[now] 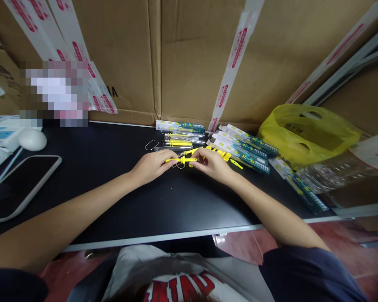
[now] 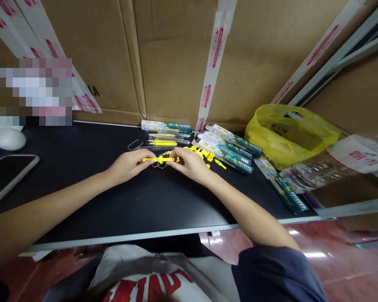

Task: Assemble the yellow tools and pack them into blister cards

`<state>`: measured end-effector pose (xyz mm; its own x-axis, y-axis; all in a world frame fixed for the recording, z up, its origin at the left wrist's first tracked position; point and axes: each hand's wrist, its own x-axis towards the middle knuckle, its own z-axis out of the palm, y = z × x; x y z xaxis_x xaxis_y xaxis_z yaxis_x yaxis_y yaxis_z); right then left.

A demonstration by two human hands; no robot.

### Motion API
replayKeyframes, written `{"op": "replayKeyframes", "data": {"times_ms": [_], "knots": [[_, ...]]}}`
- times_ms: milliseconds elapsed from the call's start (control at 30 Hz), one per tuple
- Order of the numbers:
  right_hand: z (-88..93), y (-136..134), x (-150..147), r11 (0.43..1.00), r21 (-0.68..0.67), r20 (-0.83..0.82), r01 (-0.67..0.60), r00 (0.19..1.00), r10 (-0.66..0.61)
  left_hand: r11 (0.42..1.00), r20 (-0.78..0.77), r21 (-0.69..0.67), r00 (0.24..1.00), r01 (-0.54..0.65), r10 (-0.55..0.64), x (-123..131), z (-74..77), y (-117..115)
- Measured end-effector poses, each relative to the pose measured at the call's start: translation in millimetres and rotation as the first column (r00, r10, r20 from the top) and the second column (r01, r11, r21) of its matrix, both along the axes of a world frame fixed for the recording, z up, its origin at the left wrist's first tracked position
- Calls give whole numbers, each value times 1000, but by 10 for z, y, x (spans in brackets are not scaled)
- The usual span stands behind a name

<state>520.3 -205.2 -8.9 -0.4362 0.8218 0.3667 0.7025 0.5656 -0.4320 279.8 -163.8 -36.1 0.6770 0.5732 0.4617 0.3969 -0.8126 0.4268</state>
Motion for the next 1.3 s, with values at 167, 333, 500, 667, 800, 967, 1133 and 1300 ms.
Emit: {"op": "replayKeyframes", "data": {"times_ms": [167, 333, 500, 667, 800, 967, 1133, 1300], "knots": [[-26, 5, -21, 998, 49, 24, -39, 999, 38, 997, -58, 52, 996, -63, 66, -6, 34, -50], [-51, -39, -95, 992, 91, -9, -87, 996, 89, 986, -172, 148, 980, -77, 103, 23, 20, -92], [-78, -68, -129, 989, 103, -22, -105, 994, 107, 978, -163, 210, 986, 7, 28, 52, 9, -94], [-77, -61, -126, 991, 98, -22, -94, 995, 96, 974, -105, 222, 994, 33, -10, 69, 32, -125], [-83, -61, -129, 990, 105, -16, -89, 996, 91, 987, -74, 153, 997, 44, -33, 79, 27, -132], [-90, -27, -93, 990, 89, -22, -113, 993, 116, 994, -52, 101, 998, 48, -43, 74, 15, -109], [-3, 107, 94, 984, 175, 44, 29, 998, -37, 981, -83, 191, 995, -35, 52, 1, -16, 3], [116, 180, 257, 949, 280, 192, 146, 960, -204, 966, -151, 249, 983, -68, 108, -41, -58, 70]]}}
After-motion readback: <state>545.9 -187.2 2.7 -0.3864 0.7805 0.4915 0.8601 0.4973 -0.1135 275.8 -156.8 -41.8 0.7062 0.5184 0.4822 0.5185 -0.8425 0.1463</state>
